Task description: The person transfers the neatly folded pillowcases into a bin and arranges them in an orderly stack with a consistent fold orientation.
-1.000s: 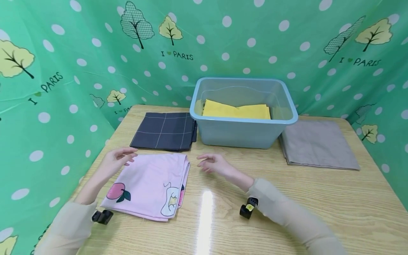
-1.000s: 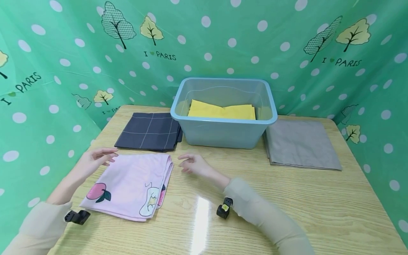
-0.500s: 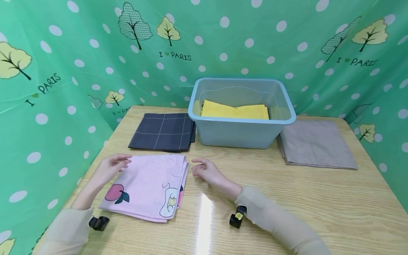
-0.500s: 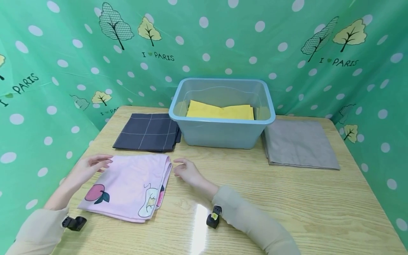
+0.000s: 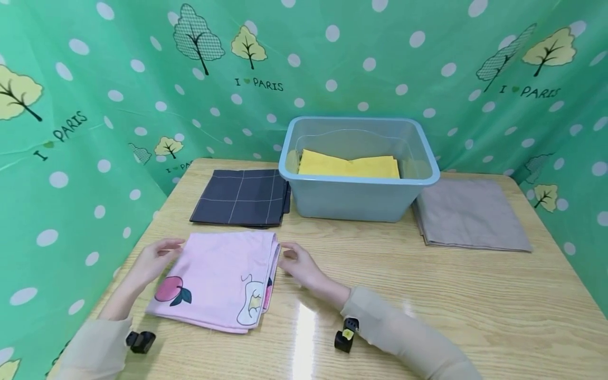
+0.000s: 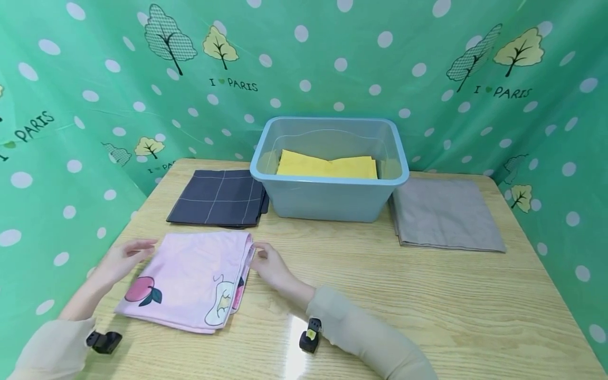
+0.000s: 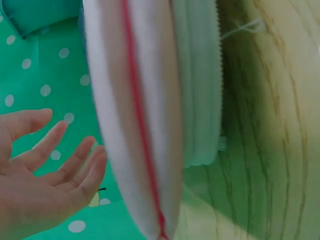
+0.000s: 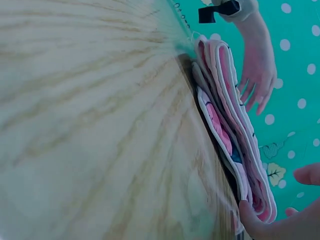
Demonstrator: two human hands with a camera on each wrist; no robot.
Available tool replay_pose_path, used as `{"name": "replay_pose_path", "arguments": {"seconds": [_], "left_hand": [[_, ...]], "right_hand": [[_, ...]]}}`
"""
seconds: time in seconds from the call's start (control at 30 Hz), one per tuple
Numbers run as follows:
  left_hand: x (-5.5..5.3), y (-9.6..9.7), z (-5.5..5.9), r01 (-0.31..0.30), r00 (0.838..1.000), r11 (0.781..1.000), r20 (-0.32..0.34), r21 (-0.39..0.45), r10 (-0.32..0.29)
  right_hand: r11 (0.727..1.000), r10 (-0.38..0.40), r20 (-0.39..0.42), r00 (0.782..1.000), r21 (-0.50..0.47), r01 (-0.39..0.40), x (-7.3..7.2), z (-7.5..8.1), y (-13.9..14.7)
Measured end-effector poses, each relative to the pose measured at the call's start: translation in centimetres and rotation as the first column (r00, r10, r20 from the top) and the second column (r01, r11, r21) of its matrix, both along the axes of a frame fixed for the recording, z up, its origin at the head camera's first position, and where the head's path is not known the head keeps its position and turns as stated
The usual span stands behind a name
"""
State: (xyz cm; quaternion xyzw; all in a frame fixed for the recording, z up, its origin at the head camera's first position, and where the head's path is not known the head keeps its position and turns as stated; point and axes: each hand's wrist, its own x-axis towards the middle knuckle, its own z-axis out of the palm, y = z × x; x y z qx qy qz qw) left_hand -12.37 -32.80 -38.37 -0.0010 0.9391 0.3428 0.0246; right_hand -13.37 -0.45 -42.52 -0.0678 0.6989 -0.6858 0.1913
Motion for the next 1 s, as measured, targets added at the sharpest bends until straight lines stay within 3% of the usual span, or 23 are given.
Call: {"name": "replay_pose_path", "arguments": {"seconds": [0.27, 0.63, 0.87, 1.0], "left_hand": [[0.3, -0.4, -0.6, -0.042, 0.993, 0.999, 0.11, 0.003, 0.041], [0.6, -1.0, -1.6, 0.025, 0.99, 1.0, 0.139, -0.004, -0.024], [0.5, -0.9, -2.0, 0.018, 0.984, 1.0, 0.176, -0.002, -0.017], [0.5, -0.8, -2.2, 0.02, 0.985, 1.0, 0.171, -0.01, -0.018]], "right_hand": [[1.0, -0.006, 0.042, 0.999, -0.005, 0.006, 0.5, -0.2, -0.6], [0.999, 0.016, 0.115, 0.993, -0.045, -0.011, 0.9, -0.1, -1.1], [0.994, -0.045, 0.194, 0.98, -0.092, 0.063, 1.3, -0.1, -1.6], [0.993, -0.057, 0.193, 0.979, -0.091, 0.076, 1.3, -0.4, -1.8]]}}
